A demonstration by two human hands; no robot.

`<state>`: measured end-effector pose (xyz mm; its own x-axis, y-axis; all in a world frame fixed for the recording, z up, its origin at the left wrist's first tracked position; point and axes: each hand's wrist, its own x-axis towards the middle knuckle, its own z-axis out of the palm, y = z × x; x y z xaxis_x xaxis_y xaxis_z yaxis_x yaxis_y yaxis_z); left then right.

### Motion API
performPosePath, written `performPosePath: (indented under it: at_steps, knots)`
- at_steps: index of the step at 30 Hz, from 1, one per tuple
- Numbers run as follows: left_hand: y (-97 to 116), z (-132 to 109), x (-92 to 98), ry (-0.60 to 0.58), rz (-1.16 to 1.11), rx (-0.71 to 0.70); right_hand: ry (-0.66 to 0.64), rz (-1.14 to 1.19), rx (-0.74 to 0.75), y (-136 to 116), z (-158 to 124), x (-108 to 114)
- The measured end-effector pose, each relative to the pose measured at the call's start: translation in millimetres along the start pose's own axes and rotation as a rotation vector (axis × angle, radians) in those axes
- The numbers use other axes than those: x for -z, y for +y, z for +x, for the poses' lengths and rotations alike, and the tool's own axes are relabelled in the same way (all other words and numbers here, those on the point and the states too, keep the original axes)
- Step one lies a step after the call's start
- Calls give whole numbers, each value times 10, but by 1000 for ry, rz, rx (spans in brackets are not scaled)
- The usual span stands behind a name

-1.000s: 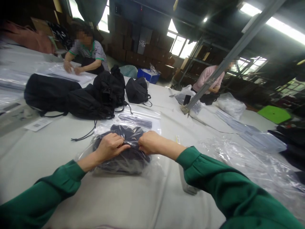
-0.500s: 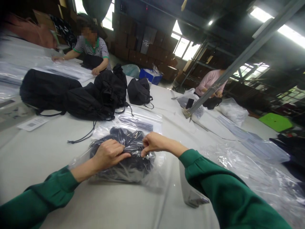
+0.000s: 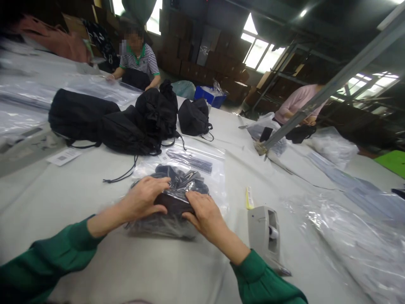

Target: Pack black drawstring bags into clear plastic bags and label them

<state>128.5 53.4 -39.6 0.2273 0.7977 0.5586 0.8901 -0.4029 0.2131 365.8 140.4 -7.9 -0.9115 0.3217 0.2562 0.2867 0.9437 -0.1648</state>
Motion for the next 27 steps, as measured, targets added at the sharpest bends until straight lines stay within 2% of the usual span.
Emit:
performPosePath:
  at_steps: [3,7,10,15,21,23,24,25,27]
  knots:
    - [-196,-192,265,-65,30,129,44,-16,-1,78,-21,-160]
    - [-449,-422,479,-127,-102,239,65,-21,34,128,-3,-163]
    - [-555,-491,494,-83,-202,265,71,-6,41,139,-7,-131]
    - [-610,-542,428,-41,-295,221,77,45,31,209,-29,-144]
    - [-610,-555,390,-2,-346,317,67,131,20,211,-29,-96]
    - [-578,-573,386,15,-377,362,98,174,-78,280,-191,19]
    - [-565,-599,381,22,-390,390,137,191,-174,342,-333,98]
    - [-563,-637,372,22,-398,422,196,206,-310,418,-521,185]
    - [-616,-738,327,19,-394,467,364,239,-695,581,-1013,363]
